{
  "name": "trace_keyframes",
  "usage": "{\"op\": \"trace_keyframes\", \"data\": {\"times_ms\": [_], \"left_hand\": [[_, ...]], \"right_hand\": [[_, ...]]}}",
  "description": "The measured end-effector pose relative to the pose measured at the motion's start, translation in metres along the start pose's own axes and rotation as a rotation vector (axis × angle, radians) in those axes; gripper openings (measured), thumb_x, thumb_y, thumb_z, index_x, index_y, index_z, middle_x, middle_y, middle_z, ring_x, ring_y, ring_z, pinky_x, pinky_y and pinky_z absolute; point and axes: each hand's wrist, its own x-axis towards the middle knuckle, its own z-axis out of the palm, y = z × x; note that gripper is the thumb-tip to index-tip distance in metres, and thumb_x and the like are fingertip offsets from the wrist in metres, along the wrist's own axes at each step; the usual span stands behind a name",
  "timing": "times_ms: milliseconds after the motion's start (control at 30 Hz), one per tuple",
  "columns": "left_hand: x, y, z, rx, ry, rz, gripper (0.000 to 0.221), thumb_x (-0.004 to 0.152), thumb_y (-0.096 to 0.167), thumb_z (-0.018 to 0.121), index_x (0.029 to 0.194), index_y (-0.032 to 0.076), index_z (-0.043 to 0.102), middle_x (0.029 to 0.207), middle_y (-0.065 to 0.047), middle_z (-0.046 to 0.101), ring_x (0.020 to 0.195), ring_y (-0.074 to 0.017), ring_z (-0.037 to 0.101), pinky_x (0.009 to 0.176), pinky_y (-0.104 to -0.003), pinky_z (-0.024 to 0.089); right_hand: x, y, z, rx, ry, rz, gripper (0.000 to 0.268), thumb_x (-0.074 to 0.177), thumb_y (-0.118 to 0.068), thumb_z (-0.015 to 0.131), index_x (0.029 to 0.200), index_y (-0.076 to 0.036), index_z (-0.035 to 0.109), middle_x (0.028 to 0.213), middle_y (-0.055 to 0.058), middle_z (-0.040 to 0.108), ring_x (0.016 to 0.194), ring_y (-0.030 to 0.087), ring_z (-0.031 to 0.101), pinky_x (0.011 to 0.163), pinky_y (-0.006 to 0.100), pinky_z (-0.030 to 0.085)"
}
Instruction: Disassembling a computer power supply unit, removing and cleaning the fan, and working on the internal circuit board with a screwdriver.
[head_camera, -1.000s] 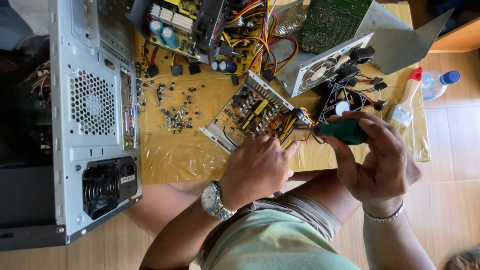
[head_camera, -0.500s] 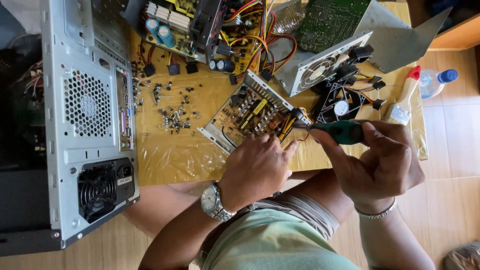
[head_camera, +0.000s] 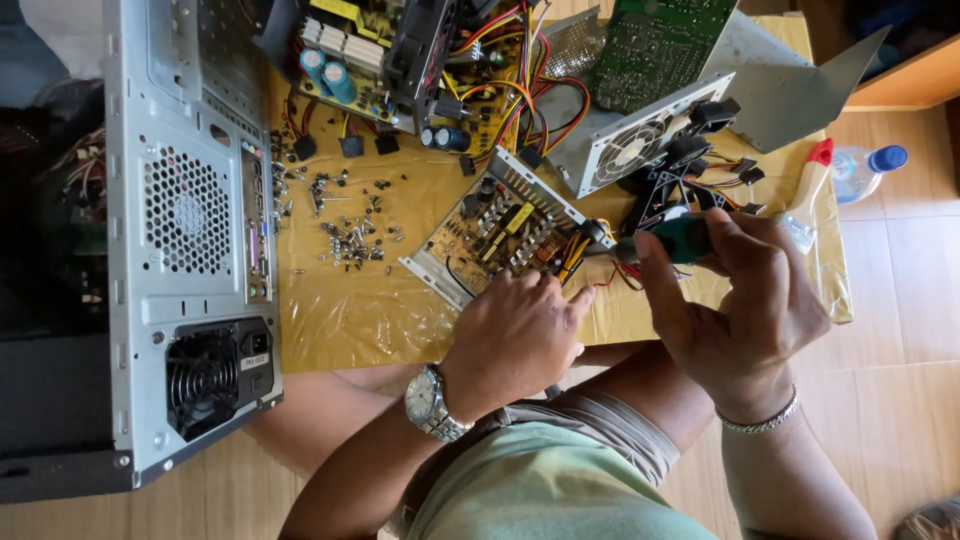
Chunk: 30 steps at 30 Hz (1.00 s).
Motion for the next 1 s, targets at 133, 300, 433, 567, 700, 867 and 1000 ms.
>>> {"op": "trace_keyframes", "data": {"times_ms": [133,300,433,567,700,867,1000], "left_hand": [[0.0,-0.001,0.001,-0.012,0.01,0.012,0.046,0.094,0.032,0.068,0.134,0.009,0.067,0.07,-0.007,0.063,0.063,-0.0233,0.059,0.052,-0.039,0.048],[0.0,0.001,-0.004,-0.025,-0.035,-0.001,0.04,0.095,0.028,0.066,0.13,0.009,0.066,0.07,-0.009,0.064,0.064,-0.0251,0.06,0.053,-0.041,0.05],[0.0,0.003,-0.006,-0.048,0.003,0.023,0.031,0.098,0.014,0.052,0.123,0.006,0.069,0.066,-0.012,0.061,0.06,-0.0304,0.06,0.049,-0.046,0.048],[0.001,0.005,-0.01,-0.048,-0.034,0.038,0.03,0.102,0.011,0.044,0.118,0.004,0.068,0.062,-0.009,0.057,0.055,-0.0265,0.055,0.048,-0.044,0.044],[0.001,0.008,-0.004,0.04,0.023,0.056,0.024,0.1,0.009,0.049,0.113,0.006,0.069,0.068,-0.012,0.063,0.065,-0.0301,0.062,0.056,-0.046,0.05],[0.005,0.016,0.0,0.221,0.074,0.05,0.027,0.109,0.014,0.047,0.092,0.012,0.068,0.065,-0.005,0.057,0.062,-0.0231,0.057,0.066,-0.042,0.047],[0.007,0.021,0.012,0.373,0.001,0.048,0.027,0.104,0.03,0.058,0.087,0.012,0.067,0.068,0.0,0.057,0.064,-0.0167,0.054,0.082,-0.04,0.049]], "right_hand": [[0.015,-0.015,-0.003,0.007,-0.102,0.017,0.028,0.107,-0.005,0.066,0.123,0.015,0.056,0.111,0.025,0.074,0.098,0.036,0.074,0.077,0.037,0.061],[0.016,-0.012,-0.002,-0.015,-0.077,-0.021,0.036,0.107,-0.015,0.07,0.122,0.016,0.059,0.11,0.032,0.065,0.097,0.042,0.066,0.079,0.045,0.058],[0.012,-0.004,0.0,-0.029,0.011,-0.049,0.036,0.1,-0.011,0.088,0.119,0.013,0.068,0.104,0.031,0.066,0.089,0.039,0.066,0.076,0.043,0.056],[0.024,0.005,-0.012,0.261,-0.152,-0.11,0.03,0.101,0.001,0.073,0.126,0.013,0.062,0.115,0.031,0.07,0.101,0.043,0.072,0.091,0.047,0.063],[0.025,-0.002,-0.012,0.298,-0.219,-0.107,0.036,0.101,-0.01,0.068,0.128,0.011,0.058,0.118,0.03,0.062,0.103,0.041,0.067,0.089,0.046,0.059],[0.027,-0.006,-0.014,0.256,-0.095,-0.105,0.031,0.102,-0.002,0.074,0.127,0.012,0.063,0.106,0.03,0.067,0.091,0.037,0.067,0.081,0.041,0.058],[0.018,0.002,-0.01,0.323,-0.161,-0.115,0.032,0.104,-0.004,0.065,0.128,0.016,0.063,0.12,0.033,0.064,0.107,0.044,0.065,0.09,0.047,0.056]]}}
